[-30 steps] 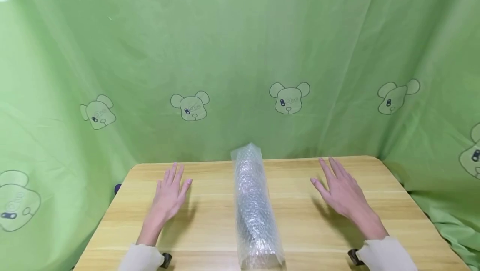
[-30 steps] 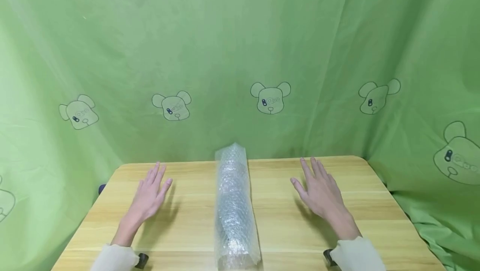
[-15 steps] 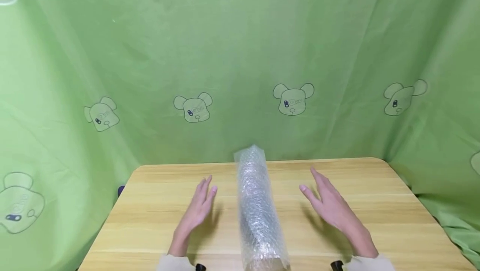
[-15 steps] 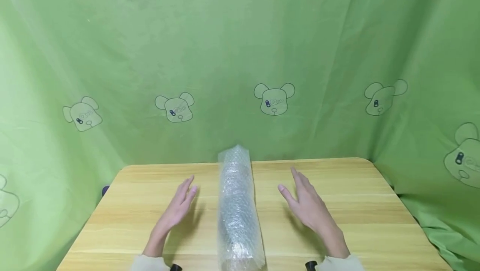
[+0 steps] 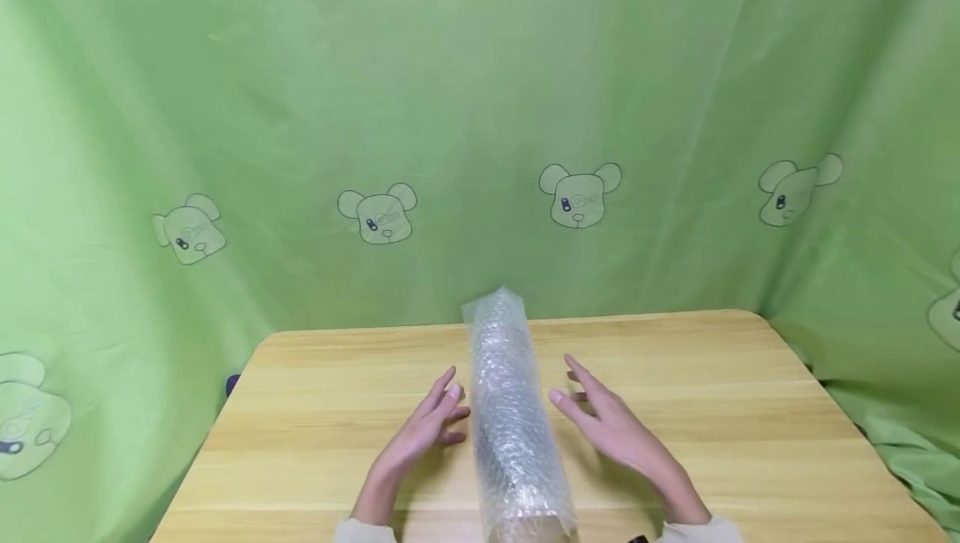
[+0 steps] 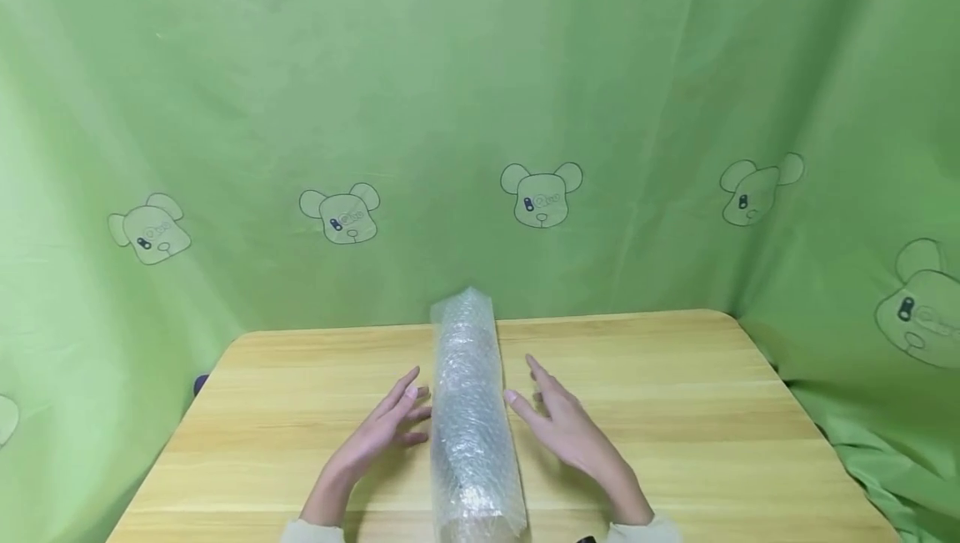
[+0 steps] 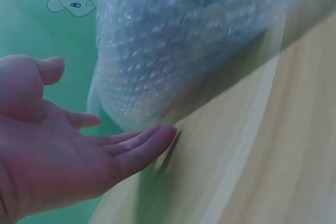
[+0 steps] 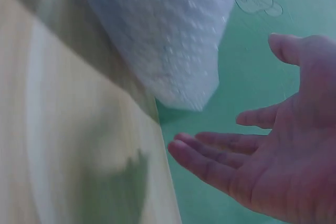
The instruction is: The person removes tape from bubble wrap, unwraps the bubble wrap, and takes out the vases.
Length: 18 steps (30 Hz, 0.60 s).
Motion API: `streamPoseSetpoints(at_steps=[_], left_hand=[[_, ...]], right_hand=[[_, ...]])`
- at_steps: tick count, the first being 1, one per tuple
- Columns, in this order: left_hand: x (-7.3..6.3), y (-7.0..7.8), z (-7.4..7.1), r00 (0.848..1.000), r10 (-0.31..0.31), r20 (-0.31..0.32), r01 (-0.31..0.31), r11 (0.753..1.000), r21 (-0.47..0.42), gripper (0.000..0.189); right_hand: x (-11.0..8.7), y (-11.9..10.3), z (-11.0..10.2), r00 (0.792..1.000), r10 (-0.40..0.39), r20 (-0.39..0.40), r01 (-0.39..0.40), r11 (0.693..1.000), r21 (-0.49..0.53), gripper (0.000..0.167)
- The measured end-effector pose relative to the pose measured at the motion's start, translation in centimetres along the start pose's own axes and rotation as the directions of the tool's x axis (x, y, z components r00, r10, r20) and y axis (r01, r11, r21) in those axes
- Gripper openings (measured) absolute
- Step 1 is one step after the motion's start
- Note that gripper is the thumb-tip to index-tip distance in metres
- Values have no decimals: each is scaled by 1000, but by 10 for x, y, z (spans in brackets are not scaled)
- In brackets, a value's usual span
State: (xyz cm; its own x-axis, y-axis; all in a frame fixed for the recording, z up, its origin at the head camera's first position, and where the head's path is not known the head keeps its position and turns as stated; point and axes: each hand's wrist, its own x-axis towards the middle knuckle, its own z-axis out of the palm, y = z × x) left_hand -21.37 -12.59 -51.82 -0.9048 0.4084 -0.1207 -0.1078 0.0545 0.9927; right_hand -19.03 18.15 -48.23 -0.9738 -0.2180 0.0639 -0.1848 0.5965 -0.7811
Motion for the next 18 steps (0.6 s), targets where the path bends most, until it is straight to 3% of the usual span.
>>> streamPoseSetpoints(at_steps=[4,9,14,18], left_hand=[[-1,-4,1,996,-33,81,46,986,-162,77],[-2,-9,3,987,-51,153,95,950,-296,84],[-1,-12,7,974,-47,223,131,916,-379,93],[1,-12,11,965,-41,259,147,903,-403,98]], right_hand=[[2,-9,15,998,33,55,-40,991,130,79],[-1,-14,26,989,78,124,-110,954,279,83],[-4,-13,30,983,102,151,-148,932,331,83],[-4,-12,31,981,97,166,-149,929,339,85]])
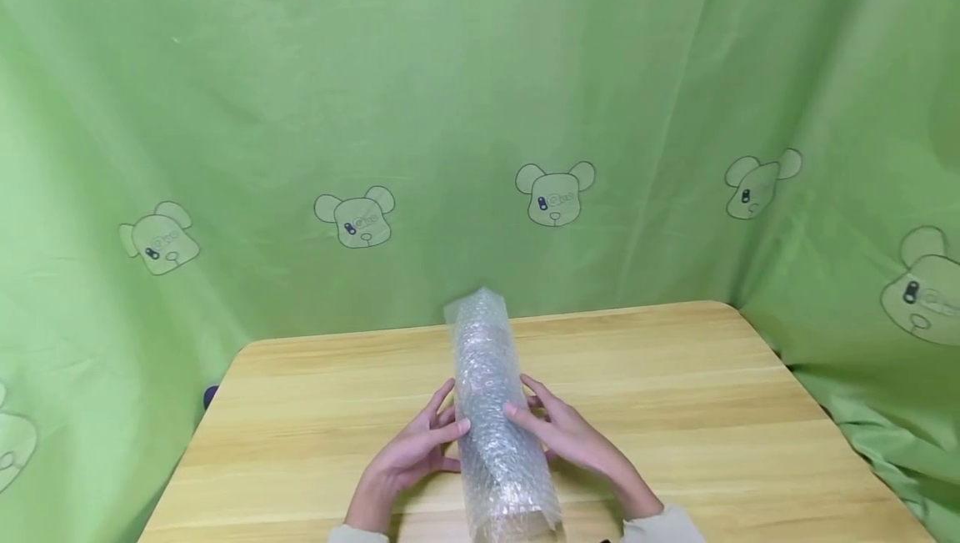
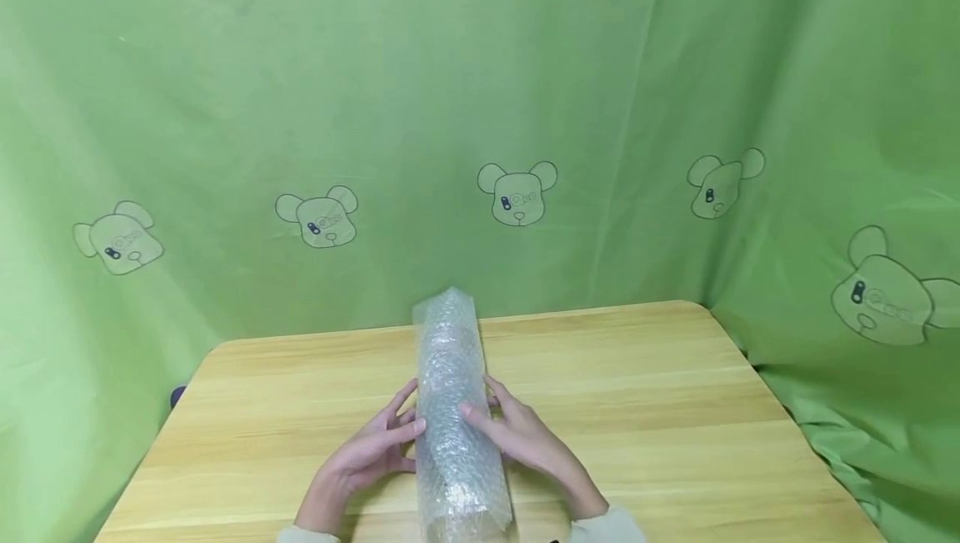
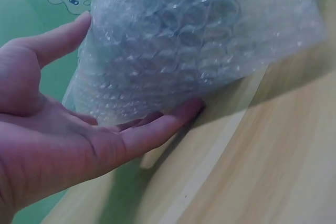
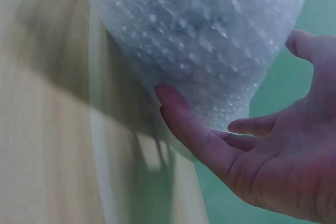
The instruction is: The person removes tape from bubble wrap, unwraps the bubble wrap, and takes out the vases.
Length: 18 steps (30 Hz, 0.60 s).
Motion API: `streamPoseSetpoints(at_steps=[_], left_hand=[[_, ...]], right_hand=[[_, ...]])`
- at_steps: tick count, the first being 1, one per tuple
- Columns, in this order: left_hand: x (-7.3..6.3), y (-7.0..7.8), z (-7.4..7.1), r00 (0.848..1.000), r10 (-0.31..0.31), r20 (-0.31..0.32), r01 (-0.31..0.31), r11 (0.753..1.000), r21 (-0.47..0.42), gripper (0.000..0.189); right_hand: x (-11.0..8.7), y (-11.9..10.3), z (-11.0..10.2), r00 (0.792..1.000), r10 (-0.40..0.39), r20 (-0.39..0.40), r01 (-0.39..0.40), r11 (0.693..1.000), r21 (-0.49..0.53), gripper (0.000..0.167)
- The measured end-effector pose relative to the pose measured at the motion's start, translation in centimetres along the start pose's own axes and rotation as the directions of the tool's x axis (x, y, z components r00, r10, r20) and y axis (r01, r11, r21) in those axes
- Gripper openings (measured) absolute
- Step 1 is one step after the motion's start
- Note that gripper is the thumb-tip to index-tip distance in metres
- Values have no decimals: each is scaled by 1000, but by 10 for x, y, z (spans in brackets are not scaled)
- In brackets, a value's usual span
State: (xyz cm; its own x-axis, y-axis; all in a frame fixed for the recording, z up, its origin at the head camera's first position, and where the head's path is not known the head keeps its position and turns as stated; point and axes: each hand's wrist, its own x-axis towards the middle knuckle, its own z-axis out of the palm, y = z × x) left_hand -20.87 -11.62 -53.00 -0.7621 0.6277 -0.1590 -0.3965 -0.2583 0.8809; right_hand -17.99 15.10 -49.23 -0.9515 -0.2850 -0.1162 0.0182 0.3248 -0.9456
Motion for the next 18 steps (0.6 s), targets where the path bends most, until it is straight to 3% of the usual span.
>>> streamPoseSetpoints(at_steps=[5,12,18], left_hand=[[1,0,6,1000,5,-24,-5,1000,0,102],[4,1,16,997,17,-70,-13,998,60,101],[2,7,28,993,44,-105,-30,992,126,94]], right_hand=[[1,3,-1,1000,6,24,-7,1000,24,87],[2,11,-7,990,-28,137,-3,976,219,83],[2,14,-10,977,-37,211,-28,955,295,81]])
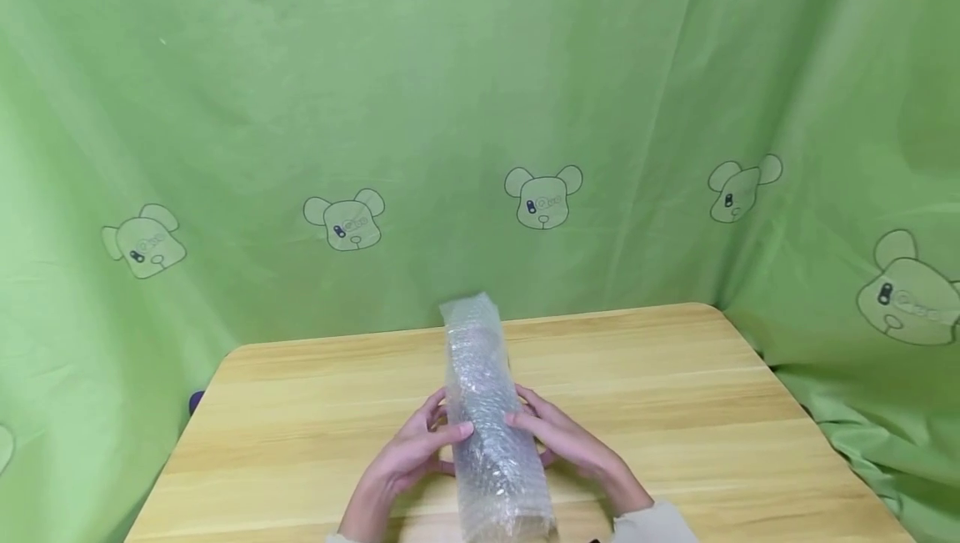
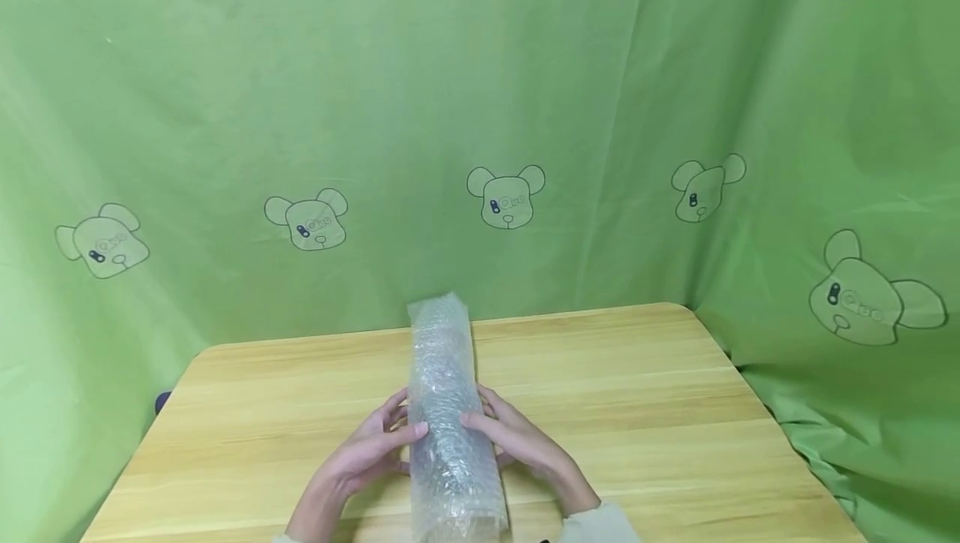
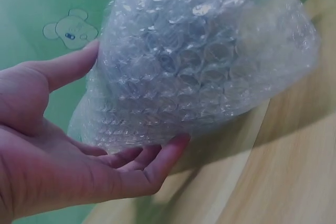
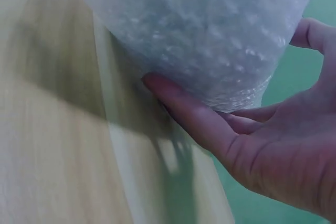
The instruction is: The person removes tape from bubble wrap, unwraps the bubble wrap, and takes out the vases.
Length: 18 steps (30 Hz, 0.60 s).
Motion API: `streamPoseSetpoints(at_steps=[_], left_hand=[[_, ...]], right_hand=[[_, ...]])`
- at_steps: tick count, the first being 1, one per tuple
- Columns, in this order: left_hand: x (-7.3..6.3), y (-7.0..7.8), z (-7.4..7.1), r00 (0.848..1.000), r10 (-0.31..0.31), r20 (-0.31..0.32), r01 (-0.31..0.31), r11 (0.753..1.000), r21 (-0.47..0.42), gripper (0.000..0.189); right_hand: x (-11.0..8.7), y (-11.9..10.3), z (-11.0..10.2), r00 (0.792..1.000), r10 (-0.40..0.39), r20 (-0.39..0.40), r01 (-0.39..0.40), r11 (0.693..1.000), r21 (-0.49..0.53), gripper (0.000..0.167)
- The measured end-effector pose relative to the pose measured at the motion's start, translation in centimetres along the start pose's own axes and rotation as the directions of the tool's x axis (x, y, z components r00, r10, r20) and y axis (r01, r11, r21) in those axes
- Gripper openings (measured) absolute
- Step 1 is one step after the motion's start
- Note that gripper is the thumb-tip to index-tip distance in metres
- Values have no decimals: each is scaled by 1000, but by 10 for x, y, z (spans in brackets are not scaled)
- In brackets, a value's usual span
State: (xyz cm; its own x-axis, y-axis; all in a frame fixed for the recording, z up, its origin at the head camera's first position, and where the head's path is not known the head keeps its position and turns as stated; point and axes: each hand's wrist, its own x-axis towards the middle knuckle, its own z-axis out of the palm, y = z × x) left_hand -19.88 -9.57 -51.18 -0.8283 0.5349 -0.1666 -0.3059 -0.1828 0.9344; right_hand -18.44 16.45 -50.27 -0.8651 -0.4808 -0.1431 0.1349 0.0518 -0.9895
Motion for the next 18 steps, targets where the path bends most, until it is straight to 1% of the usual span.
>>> streamPoseSetpoints(at_steps=[3,6,8,10,14,18], left_hand=[[-2,3,4,1000,2,-16,-2,1000,27,96],[3,2,16,1000,-4,1,4,999,46,97],[4,1,20,1000,-10,10,10,999,52,98],[2,1,20,1000,-13,13,12,998,58,98],[-6,3,15,1000,-10,-7,11,997,70,98],[-11,4,14,999,-13,-31,16,996,85,98]], right_hand=[[0,-1,-1,1000,8,3,-8,1000,-4,79],[-12,-1,-8,999,9,-44,-10,1000,-19,77],[-17,-1,-10,998,13,-66,-14,1000,-10,76],[-19,0,-9,997,23,-68,-22,1000,19,75],[-16,-1,-3,998,43,-35,-41,997,71,77],[-12,-4,1,998,60,-34,-58,997,50,81]])
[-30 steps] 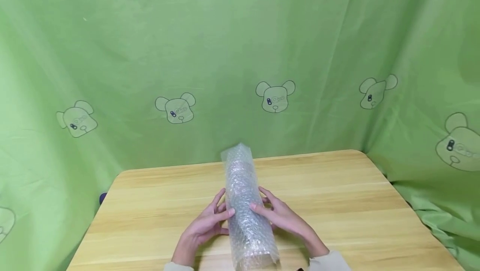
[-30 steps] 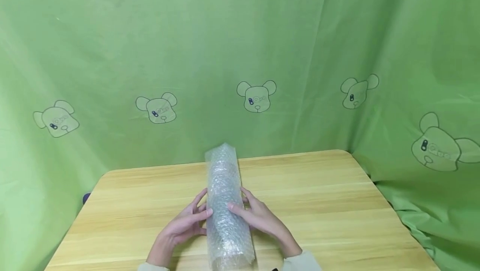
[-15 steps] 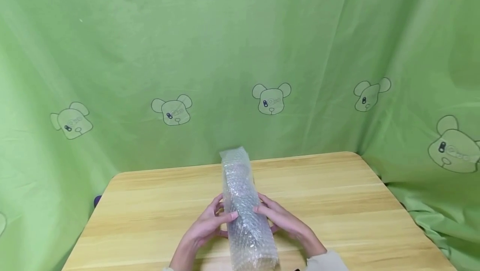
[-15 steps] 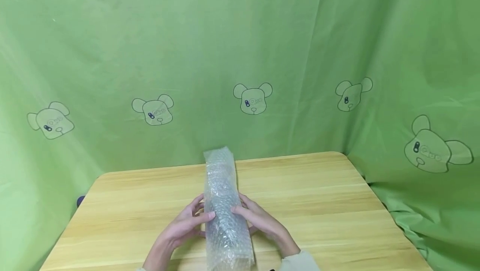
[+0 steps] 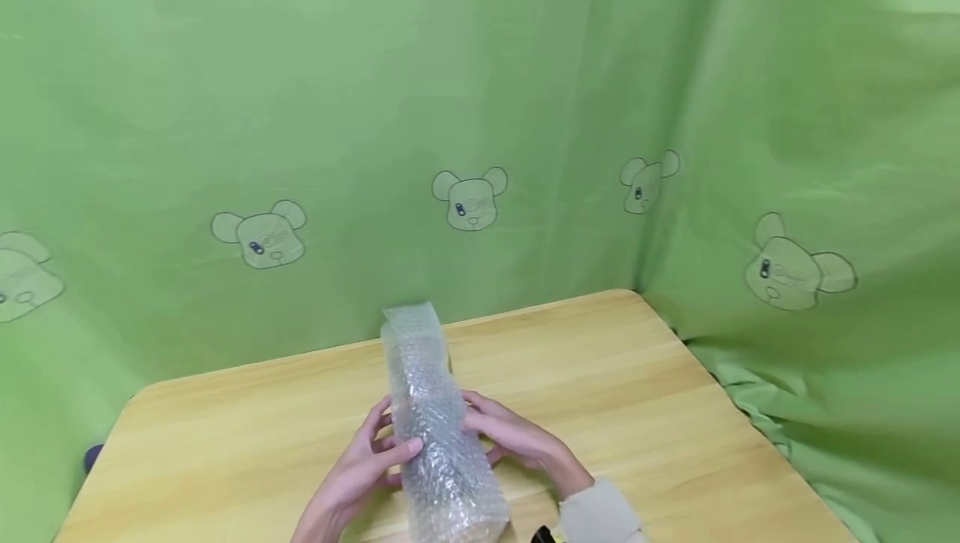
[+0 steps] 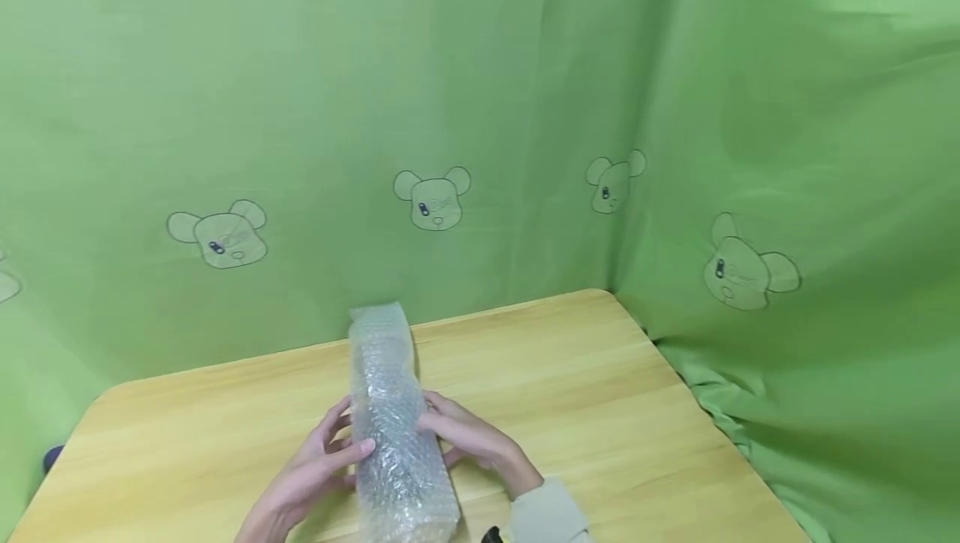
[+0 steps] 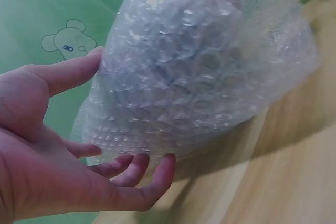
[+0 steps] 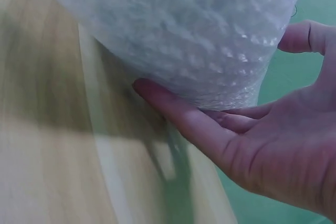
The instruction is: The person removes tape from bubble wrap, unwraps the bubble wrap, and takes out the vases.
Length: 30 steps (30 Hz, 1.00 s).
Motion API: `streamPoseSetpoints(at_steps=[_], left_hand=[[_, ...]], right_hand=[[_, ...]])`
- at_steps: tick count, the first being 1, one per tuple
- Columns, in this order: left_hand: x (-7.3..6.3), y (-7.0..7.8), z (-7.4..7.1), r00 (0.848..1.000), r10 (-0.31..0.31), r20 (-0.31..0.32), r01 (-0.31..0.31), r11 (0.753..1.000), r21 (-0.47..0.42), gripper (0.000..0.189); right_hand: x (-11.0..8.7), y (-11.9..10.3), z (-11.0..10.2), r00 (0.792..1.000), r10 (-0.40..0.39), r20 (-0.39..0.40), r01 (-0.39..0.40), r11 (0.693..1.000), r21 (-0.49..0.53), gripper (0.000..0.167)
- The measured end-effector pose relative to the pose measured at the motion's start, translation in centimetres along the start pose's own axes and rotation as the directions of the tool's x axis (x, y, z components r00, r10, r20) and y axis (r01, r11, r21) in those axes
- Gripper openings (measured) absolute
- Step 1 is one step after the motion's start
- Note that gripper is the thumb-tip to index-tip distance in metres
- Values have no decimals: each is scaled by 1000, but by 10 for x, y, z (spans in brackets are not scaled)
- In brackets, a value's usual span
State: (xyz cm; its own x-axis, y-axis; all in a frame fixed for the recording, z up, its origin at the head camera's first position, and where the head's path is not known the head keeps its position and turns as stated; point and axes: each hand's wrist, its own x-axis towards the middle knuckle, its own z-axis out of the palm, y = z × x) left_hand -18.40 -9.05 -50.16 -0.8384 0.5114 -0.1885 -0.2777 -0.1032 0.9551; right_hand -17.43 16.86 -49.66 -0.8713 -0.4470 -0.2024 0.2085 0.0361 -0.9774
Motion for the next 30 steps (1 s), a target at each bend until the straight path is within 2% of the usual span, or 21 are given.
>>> streamPoseSetpoints(at_steps=[4,7,10,12,15,18,20,22,25,27,30], left_hand=[[-12,-1,-8,999,-22,-48,22,1000,1,99],[-18,-2,-14,998,-34,-51,34,999,3,101],[-18,-3,-14,998,-45,-42,45,999,0,105],[-12,-5,-7,999,-46,-27,46,999,-17,106],[2,-8,14,999,-39,17,40,998,-53,107],[11,-8,25,999,-24,44,27,997,-69,105],[14,-8,29,999,-17,44,21,997,-70,104],[14,-8,31,999,-8,31,10,998,-66,103],[13,-8,32,1000,3,5,-3,998,-59,101],[11,-9,33,1000,9,-11,-9,999,-52,100],[8,-10,34,998,32,-47,-34,999,-24,99]], right_hand=[[12,-3,13,1000,12,16,-11,999,-32,78],[17,-4,19,1000,11,27,-10,999,-48,76],[18,-5,18,999,4,37,-1,998,-59,76],[12,-5,10,1000,-1,29,2,998,-62,77],[-7,-9,-13,1000,-14,-27,11,994,-112,80],[-16,-20,-31,995,-65,-69,47,969,-241,82],[-16,-30,-39,986,-148,-72,111,921,-373,78],[-12,-42,-42,968,-243,-58,186,856,-482,69],[-1,-58,-38,928,-373,-19,284,737,-614,52],[9,-65,-32,906,-424,23,326,660,-677,42],[26,-74,-17,882,-456,119,373,519,-769,31]])
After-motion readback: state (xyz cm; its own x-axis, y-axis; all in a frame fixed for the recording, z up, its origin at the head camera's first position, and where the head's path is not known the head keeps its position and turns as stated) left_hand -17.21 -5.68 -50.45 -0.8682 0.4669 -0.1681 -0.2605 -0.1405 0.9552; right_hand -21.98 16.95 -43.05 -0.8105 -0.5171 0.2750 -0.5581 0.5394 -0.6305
